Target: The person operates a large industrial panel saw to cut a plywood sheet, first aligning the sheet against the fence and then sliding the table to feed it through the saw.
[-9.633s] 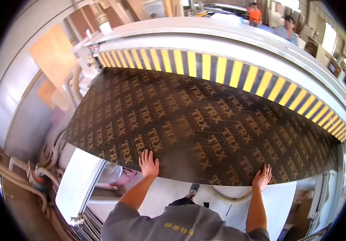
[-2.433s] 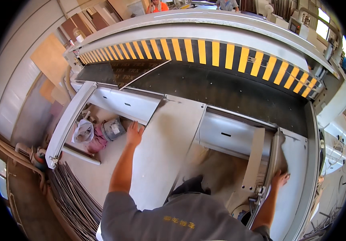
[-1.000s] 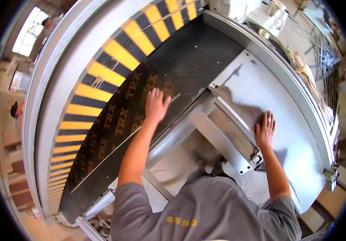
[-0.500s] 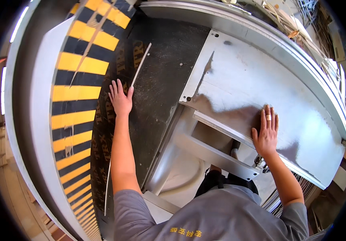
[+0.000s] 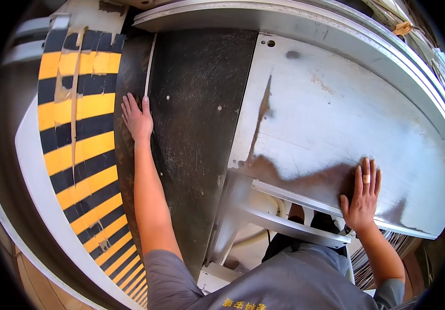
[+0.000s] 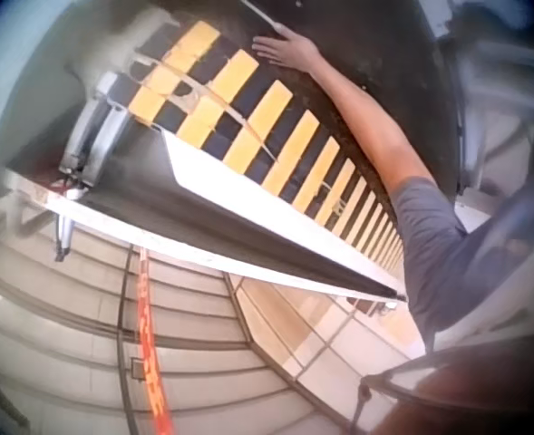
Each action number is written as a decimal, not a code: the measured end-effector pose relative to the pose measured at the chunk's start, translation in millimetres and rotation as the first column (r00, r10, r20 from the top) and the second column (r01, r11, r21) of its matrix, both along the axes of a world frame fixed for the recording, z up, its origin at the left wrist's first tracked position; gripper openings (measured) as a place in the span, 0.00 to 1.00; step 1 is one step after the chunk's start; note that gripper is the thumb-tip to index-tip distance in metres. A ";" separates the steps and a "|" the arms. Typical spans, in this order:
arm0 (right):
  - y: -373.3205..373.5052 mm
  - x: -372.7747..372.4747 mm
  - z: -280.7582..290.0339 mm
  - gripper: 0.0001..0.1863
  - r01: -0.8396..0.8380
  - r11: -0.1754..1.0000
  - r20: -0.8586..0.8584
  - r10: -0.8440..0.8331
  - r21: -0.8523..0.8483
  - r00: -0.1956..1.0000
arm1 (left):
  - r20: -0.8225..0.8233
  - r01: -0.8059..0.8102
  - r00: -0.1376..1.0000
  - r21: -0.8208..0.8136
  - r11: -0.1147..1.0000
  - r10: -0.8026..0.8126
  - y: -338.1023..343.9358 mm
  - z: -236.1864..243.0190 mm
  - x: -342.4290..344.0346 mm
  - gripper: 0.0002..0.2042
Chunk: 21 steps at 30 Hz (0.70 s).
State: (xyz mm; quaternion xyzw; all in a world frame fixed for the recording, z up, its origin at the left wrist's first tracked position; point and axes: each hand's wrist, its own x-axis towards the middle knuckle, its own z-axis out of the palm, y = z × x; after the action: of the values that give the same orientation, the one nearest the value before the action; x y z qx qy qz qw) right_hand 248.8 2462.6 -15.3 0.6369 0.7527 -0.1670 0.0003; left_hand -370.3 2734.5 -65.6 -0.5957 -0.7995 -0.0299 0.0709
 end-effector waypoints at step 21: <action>-2.2 3.2 -9.9 0.44 -0.029 0.998 -0.009 0.030 0.055 1.000 | -0.018 0.063 0.998 -0.003 0.998 -0.063 17.9 -4.5 -48.6 0.36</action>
State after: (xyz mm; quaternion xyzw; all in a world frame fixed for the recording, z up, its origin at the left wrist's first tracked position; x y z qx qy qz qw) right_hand 252.0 2460.4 -25.2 0.6247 0.7662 -0.1493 -0.0182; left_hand -418.8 2752.3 -70.1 -0.6210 -0.7796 -0.0260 0.0765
